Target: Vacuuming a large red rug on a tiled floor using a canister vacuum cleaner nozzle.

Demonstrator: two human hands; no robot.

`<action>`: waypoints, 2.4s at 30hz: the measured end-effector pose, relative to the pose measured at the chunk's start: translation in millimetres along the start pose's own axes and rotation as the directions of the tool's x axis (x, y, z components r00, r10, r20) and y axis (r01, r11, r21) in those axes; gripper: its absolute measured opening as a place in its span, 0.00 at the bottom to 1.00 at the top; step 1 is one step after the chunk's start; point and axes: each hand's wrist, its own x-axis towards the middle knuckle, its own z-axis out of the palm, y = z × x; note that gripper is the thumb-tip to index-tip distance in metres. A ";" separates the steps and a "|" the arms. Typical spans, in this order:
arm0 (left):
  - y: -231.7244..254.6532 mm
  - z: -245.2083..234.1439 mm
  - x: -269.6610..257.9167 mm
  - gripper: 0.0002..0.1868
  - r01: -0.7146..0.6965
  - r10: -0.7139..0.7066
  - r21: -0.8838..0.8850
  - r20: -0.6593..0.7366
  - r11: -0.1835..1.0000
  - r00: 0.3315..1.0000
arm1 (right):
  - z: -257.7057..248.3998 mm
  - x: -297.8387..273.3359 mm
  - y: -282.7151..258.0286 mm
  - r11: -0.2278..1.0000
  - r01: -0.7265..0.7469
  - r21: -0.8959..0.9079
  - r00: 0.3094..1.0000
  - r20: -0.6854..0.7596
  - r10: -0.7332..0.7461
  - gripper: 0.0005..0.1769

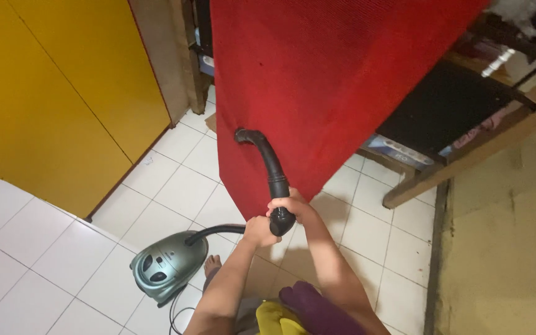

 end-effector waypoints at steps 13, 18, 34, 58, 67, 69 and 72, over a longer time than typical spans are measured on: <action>-90.7 -147.6 102.0 0.25 0.054 -0.052 -0.069 0.036 0.996 0.998 | 84.2 146.2 -95.4 0.969 0.124 0.216 0.992 -0.002 -0.126 0.14; -114.8 -188.7 139.1 0.24 0.020 -0.015 -0.096 0.055 0.995 0.998 | 103.3 197.5 -117.5 0.953 0.120 0.278 0.993 -0.013 -0.121 0.20; -120.1 -259.8 156.2 0.15 0.003 0.034 -0.161 0.226 0.987 0.974 | 116.1 271.1 -116.0 0.939 -0.012 0.345 1.000 0.023 0.004 0.14; -51.0 -116.7 93.7 0.21 -0.056 0.046 0.014 0.395 0.998 0.918 | 36.2 153.6 -39.1 0.961 -0.276 -0.032 0.953 0.122 0.278 0.09; -18.7 15.8 58.5 0.25 -0.082 0.083 -0.014 0.277 0.997 0.957 | -11.4 41.0 -16.2 0.939 -0.322 -0.119 0.939 0.088 0.333 0.23; -14.1 42.4 47.9 0.23 -0.105 0.093 0.029 0.270 0.994 0.958 | -21.3 20.2 -2.4 0.940 -0.277 -0.197 0.947 0.109 0.302 0.06; -9.0 87.6 29.8 0.16 -0.144 0.134 0.018 0.269 0.989 0.954 | -35.7 -1.8 30.5 0.957 -0.223 -0.187 0.957 0.143 0.251 0.11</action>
